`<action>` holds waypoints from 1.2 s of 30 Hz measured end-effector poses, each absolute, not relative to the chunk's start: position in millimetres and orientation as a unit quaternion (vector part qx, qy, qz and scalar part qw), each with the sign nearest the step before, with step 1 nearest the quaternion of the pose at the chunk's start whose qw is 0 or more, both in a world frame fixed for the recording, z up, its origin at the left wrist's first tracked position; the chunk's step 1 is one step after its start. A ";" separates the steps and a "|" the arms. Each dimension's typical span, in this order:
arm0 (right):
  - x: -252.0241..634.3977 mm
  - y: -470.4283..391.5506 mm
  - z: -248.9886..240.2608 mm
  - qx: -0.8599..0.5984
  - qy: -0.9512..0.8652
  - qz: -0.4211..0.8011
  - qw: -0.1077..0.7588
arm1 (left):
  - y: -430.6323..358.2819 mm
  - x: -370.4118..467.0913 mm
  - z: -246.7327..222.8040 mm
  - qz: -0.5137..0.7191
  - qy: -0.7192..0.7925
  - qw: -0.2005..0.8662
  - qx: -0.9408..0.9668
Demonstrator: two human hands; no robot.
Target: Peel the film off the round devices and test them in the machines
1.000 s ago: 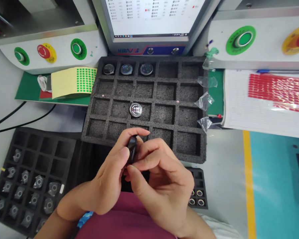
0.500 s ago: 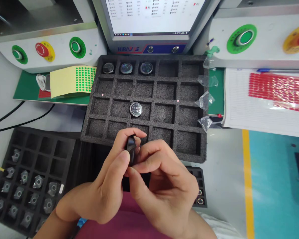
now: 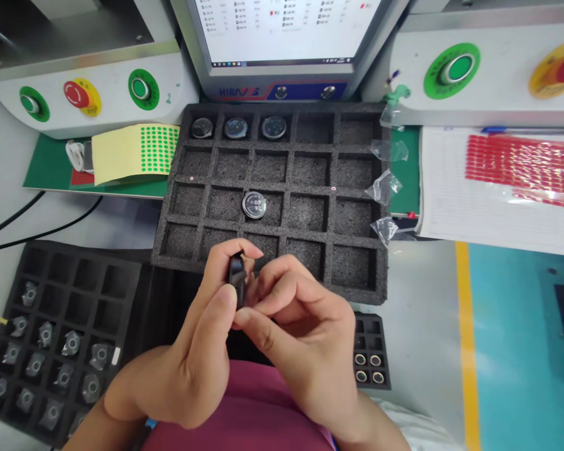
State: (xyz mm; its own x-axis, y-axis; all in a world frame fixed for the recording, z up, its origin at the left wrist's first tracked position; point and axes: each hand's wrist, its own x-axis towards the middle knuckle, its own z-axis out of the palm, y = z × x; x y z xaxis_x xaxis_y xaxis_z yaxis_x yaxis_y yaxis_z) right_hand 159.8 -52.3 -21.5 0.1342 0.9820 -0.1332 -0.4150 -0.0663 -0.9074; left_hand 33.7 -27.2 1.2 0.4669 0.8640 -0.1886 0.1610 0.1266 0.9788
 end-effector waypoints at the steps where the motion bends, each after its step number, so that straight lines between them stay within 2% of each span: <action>1: 160.7 -49.5 -22.2 -0.430 -0.298 0.598 0.607 | -26.6 33.1 1.3 0.279 0.431 0.624 0.589; 7: 158.6 -39.3 -23.2 -0.356 -0.211 0.678 0.607 | -21.6 31.5 8.3 0.243 0.411 0.692 0.541; 14: 158.9 -39.3 -33.5 -0.342 -0.248 0.671 0.609 | -12.7 27.0 8.2 0.232 0.432 0.731 0.476; 16: 163.4 -40.4 -36.5 -0.360 -0.295 0.624 0.628 | -9.9 22.9 2.1 0.232 0.414 0.766 0.433; 18: 168.7 -41.1 -37.5 -0.407 -0.377 0.519 0.650 | -8.1 19.3 -4.8 0.226 0.385 0.796 0.407; 20: 174.3 -40.1 -36.4 -0.442 -0.466 0.441 0.627 | -7.7 17.7 -10.7 0.220 0.376 0.807 0.398; 24: 184.3 -31.4 -33.4 -0.396 -0.575 0.472 0.539 | -8.1 20.5 -17.2 0.230 0.369 0.813 0.387; 30: 186.8 -28.2 -37.7 -0.362 -0.580 0.453 0.572 | -6.5 21.6 -6.9 0.192 0.318 0.853 0.367; 33: 181.4 -34.6 -39.8 -0.407 -0.490 0.449 0.627 | -8.4 22.0 0.1 0.222 0.348 0.788 0.457; 36: 176.1 -38.0 -43.4 -0.447 -0.383 0.453 0.669 | -13.4 27.1 -0.5 0.306 0.411 0.615 0.599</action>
